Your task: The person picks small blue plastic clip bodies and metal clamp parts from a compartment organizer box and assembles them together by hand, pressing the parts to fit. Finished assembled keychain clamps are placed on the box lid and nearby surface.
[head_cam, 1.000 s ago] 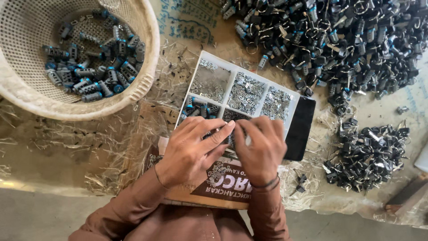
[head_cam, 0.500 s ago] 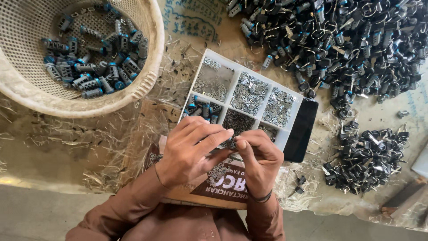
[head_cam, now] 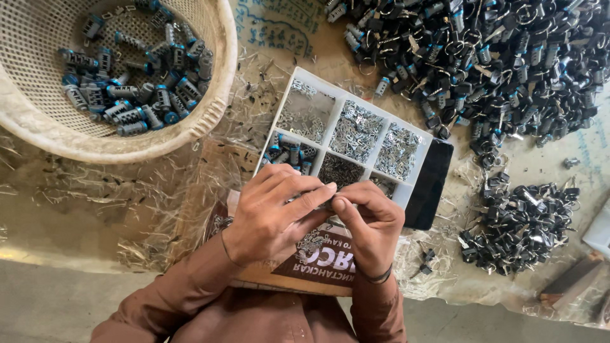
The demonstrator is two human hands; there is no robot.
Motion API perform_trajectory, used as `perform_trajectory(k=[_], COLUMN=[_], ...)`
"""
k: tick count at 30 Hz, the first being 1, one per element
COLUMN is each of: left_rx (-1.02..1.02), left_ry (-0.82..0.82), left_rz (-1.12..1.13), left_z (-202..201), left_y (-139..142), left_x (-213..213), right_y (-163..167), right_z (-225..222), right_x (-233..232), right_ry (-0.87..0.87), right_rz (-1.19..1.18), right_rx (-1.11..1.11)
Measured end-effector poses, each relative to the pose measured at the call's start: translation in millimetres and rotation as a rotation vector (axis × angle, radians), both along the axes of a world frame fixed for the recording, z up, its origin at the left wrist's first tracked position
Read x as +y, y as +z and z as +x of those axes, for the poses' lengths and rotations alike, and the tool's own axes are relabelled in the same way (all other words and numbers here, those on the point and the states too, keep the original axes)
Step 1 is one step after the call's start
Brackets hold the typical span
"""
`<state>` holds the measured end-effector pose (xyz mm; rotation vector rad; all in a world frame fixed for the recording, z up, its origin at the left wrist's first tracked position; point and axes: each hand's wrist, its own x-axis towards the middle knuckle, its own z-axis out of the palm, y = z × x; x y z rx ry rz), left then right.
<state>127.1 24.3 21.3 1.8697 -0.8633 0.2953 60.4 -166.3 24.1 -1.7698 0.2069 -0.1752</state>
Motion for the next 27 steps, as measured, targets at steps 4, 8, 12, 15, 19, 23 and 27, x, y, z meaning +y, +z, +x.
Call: perform_trajectory(k=[4,8,12,15,19,23,27], left_rx=[0.003,-0.007,-0.001,-0.002,0.019,0.020,0.015], left_ry=[-0.004,-0.024,-0.002,0.049,0.058,0.064,0.058], left_rz=[0.000,0.007,-0.003,0.034,0.049,0.060,0.050], left_z=[0.1,0.5,-0.1,-0.5,-1.9,0.4,0.6], left_y=[1.0,1.5,-0.2,-2.1,-2.1,-1.9,-2.3], left_x=[0.8,1.7,0.9,2.0,-0.5,0.8,-1.2], right_y=[-2.2,-2.7,5.4,9.9,11.7,20.0,17.5], right_z=[0.4,4.2,10.2,18.5,34.2,24.9,12.4], right_x=[1.2,-0.4,-7.5,-3.8,3.9,3.0,1.5], right_ry=[0.009,0.045,-0.082,-0.080,0.163,-0.132,-0.105], right_rz=[0.034,0.082,0.088,-0.679,-1.180,-1.012,-0.748], right_rx=[0.001,0.022,-0.005,-0.171,-0.102,-0.255,-0.175])
